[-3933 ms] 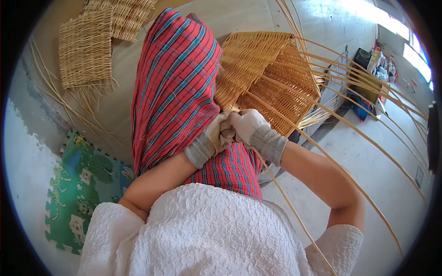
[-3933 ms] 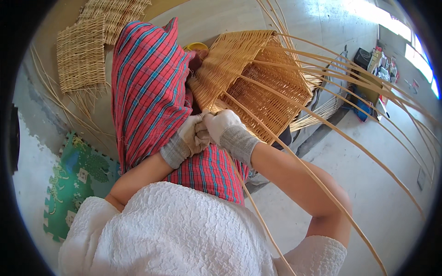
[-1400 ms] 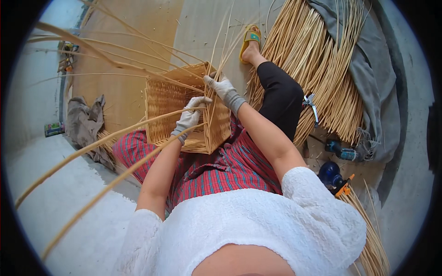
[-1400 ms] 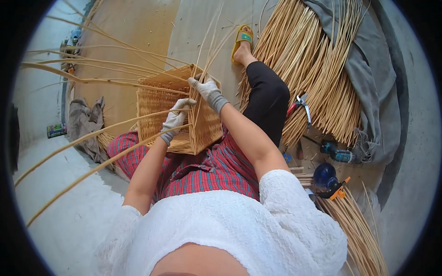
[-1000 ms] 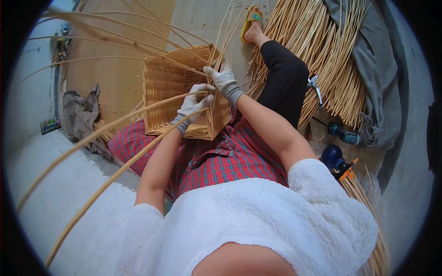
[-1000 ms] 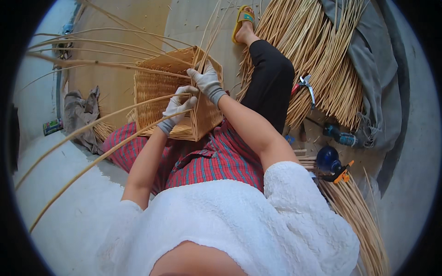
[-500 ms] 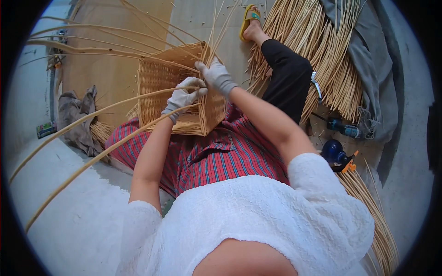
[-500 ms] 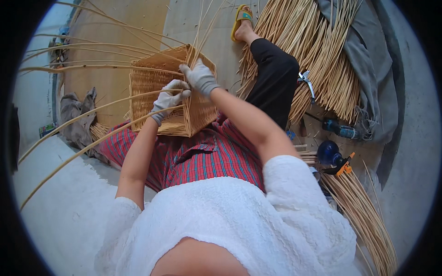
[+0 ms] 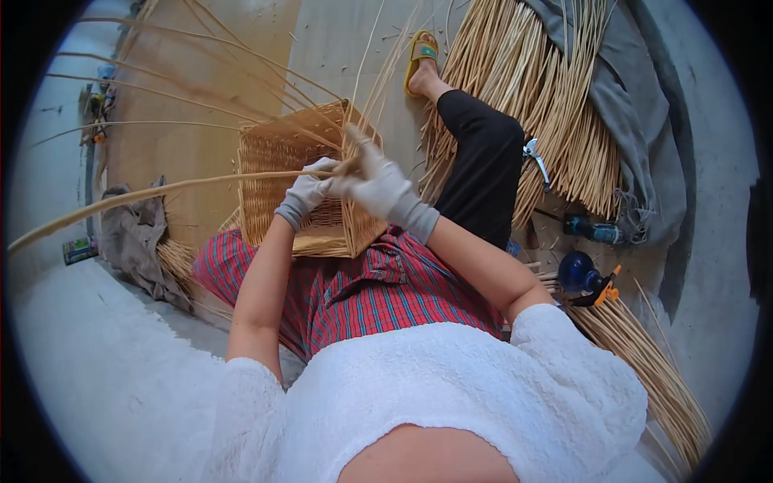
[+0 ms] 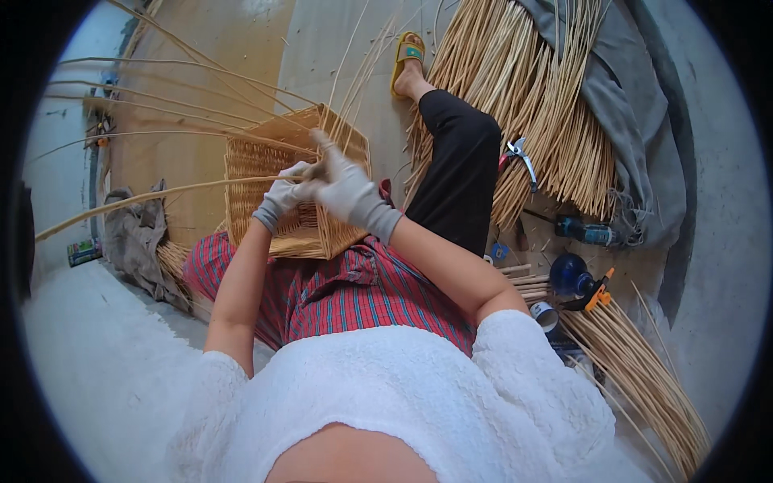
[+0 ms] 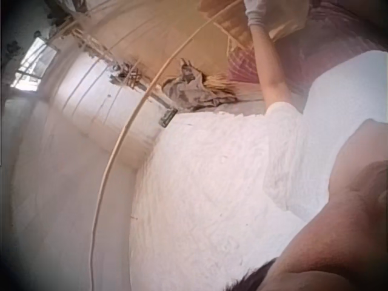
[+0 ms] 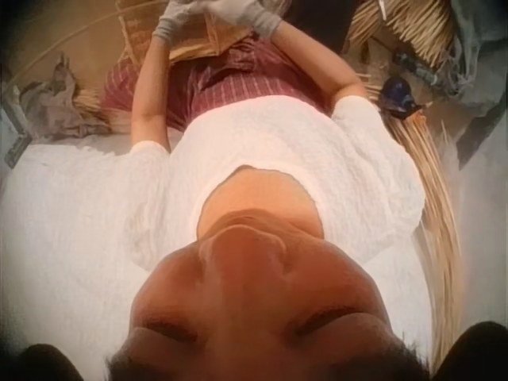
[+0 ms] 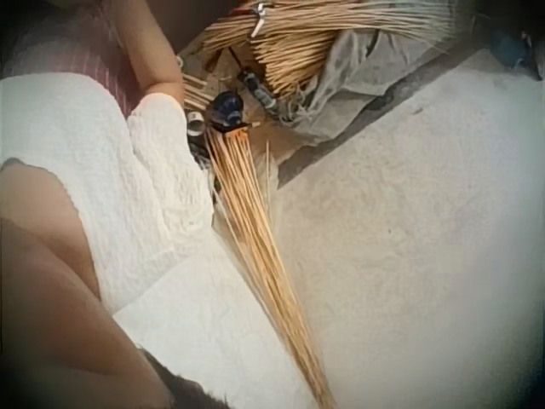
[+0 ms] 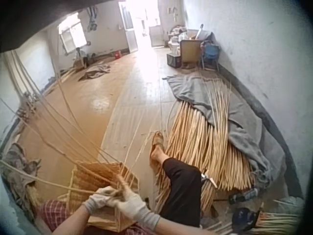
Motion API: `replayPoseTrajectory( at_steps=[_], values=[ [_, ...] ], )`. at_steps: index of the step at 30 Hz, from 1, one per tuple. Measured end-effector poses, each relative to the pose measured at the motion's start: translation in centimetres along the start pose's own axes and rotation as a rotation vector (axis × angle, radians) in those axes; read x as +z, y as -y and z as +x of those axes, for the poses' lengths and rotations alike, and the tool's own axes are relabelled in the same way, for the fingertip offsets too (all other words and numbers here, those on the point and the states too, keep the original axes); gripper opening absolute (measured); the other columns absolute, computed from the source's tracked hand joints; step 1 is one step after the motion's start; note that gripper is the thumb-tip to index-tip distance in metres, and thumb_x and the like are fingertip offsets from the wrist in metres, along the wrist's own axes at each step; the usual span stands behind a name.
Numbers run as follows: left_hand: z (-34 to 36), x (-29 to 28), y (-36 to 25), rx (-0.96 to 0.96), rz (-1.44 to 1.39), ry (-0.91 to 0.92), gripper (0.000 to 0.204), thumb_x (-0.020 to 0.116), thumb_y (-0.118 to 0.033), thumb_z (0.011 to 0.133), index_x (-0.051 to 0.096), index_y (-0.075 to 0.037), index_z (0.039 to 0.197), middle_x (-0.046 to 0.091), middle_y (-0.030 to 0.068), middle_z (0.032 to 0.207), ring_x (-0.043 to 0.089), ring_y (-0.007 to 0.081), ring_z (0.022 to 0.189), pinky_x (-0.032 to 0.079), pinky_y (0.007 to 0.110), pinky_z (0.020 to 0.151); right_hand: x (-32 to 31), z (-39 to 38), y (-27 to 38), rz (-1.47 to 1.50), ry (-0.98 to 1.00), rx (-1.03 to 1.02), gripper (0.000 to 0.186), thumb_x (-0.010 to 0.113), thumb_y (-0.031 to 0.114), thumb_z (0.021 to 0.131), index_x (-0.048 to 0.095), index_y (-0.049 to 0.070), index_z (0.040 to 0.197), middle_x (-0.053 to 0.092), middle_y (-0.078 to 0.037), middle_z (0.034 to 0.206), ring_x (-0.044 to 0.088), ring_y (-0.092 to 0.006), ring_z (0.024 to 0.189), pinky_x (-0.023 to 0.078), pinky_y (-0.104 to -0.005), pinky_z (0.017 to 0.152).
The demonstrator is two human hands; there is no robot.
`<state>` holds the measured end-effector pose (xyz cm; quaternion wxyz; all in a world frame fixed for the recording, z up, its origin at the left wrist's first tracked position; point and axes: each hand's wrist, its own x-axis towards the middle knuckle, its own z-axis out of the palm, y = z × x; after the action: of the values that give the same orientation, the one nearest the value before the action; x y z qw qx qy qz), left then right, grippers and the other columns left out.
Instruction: The person sits on the floor and weaves a rectangular basket using thin bamboo strips. They interlace the strips through the vertical frame of the basket, occasionally adjusting the structure and trimming excess material with scissors.
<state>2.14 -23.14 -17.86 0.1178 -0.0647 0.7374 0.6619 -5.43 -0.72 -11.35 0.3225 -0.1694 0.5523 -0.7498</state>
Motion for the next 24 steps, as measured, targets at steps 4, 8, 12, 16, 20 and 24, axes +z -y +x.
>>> replayPoseTrajectory(
  at_steps=[4,8,12,16,20,24],
  values=[
    [0.0,0.3,-2.8,-0.241,-0.317,0.041,0.049,0.060,-0.047,0.098,0.063,-0.003,0.120,0.067,0.0056,0.113,0.062,0.0142,0.105,0.050,0.031,0.095,0.6,2.7,1.5,-0.837,-0.055,-0.267,0.066,0.081,0.033,0.076,0.056,0.005,0.130,0.063,-0.020,0.114,0.065,-0.0343,0.103,0.052,-0.0411,0.093],
    [-0.1,-0.9,-1.4,-0.253,-0.217,0.007,0.052,0.056,-0.050,0.100,0.065,-0.002,0.119,0.067,0.0059,0.115,0.062,0.0144,0.106,0.049,0.031,0.097,0.5,5.5,-1.0,-1.059,-0.072,-0.593,0.059,0.075,0.032,0.079,0.057,0.008,0.130,0.057,-0.022,0.127,0.059,-0.0387,0.113,0.050,-0.0416,0.096],
    [0.5,1.7,-3.6,-0.047,0.012,-0.061,0.052,0.058,-0.050,0.099,0.067,-0.002,0.115,0.068,0.0023,0.105,0.063,0.0132,0.101,0.050,0.032,0.094,-3.7,10.3,5.2,-1.079,0.643,-0.255,0.059,0.074,0.025,0.081,0.056,0.009,0.134,0.070,-0.017,0.106,0.067,-0.0370,0.098,0.054,-0.0401,0.089],
    [0.9,2.9,-3.9,-0.024,-0.026,-0.279,0.019,0.070,-0.020,0.096,0.065,-0.003,0.105,0.066,0.0005,0.093,0.062,0.0087,0.089,0.052,0.025,0.082,-3.6,13.3,7.6,-0.104,0.420,-0.508,0.036,0.076,0.014,0.087,0.061,0.004,0.118,0.073,-0.009,0.105,0.070,-0.0202,0.095,0.055,-0.0280,0.086],
    [3.4,4.5,-5.2,0.024,-0.107,-0.373,0.023,0.071,-0.006,0.092,0.063,-0.004,0.113,0.065,-0.0002,0.103,0.062,0.0083,0.090,0.051,0.023,0.081,-11.2,16.6,-1.0,-0.275,-0.157,-0.224,0.018,0.075,0.013,0.088,0.060,0.003,0.089,0.074,-0.005,0.091,0.070,-0.0141,0.084,0.058,-0.0293,0.077],
    [2.5,2.7,-2.9,0.140,0.101,-0.273,0.029,0.071,-0.007,0.093,0.068,-0.005,0.121,0.067,0.0009,0.109,0.064,0.0119,0.096,0.052,0.027,0.089,-10.0,18.5,-0.8,-1.486,0.103,-0.331,0.033,0.057,0.042,0.093,0.069,0.012,0.086,0.074,-0.011,0.085,0.070,-0.0313,0.084,0.053,-0.0459,0.077]
  ],
)
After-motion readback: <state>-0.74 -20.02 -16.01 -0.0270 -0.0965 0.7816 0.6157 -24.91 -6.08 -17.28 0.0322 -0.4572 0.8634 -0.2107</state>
